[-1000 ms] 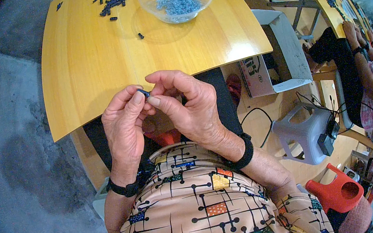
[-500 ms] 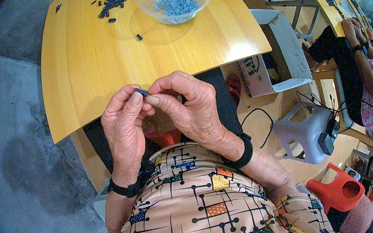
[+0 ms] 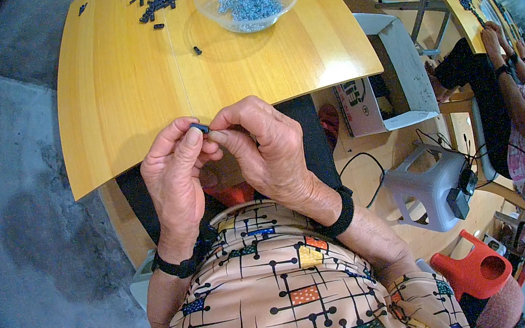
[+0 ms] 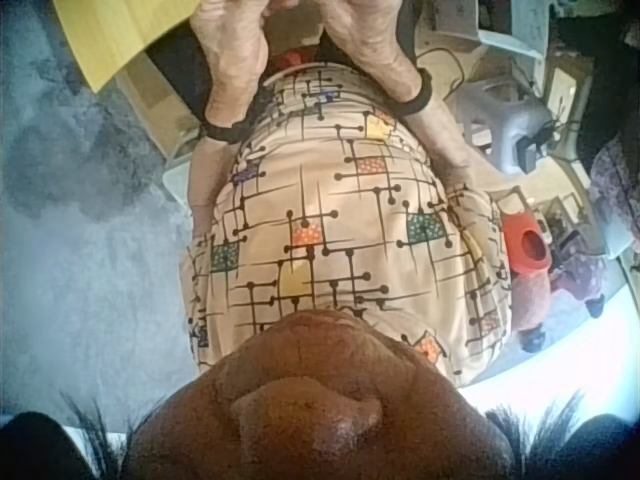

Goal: Manually assembling small blue plastic components into black housings.

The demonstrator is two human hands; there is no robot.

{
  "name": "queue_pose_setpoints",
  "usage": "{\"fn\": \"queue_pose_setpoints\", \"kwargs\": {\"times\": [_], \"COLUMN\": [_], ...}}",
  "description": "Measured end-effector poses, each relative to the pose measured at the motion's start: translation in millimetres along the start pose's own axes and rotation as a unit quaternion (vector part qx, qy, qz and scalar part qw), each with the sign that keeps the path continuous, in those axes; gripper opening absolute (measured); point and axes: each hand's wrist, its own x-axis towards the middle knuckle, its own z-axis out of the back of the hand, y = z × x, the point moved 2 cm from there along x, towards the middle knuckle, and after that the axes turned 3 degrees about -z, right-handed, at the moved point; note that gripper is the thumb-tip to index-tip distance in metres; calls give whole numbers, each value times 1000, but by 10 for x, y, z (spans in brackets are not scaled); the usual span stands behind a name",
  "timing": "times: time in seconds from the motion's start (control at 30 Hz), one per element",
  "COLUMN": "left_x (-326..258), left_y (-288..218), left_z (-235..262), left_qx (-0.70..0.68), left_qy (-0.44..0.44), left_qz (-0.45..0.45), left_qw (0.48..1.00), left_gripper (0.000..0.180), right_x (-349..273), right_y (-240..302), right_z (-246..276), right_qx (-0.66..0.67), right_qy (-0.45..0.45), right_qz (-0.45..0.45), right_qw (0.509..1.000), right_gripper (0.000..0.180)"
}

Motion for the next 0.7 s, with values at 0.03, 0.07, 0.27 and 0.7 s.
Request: {"fn": "queue_pose_setpoints", "kwargs": {"times": [0.03, 0.07, 0.27, 0.7], "left_x": [-2, -4, 9, -6], "left_y": [-4, -6, 8, -19], "left_z": [-4, -8, -12, -23], "left_qx": [0, -3, -20, -77], "left_qy": [0, -3, -16, 4], "left_qz": [0, 1, 11, 55], "left_qw": [1000, 1000, 1000, 996], "left_gripper": [18, 18, 18, 18], "right_x": [2, 0, -76, -16], "right_y": [8, 5, -85, -23], "right_z": [2, 2, -58, 13], "right_qx": [-20, -20, 140, 9], "right_qy": [-1, 0, 3, -8], "right_qz": [16, 16, -117, -3], "right_qw": [1000, 1000, 983, 1000], "right_gripper": [12, 12, 12, 12]}}
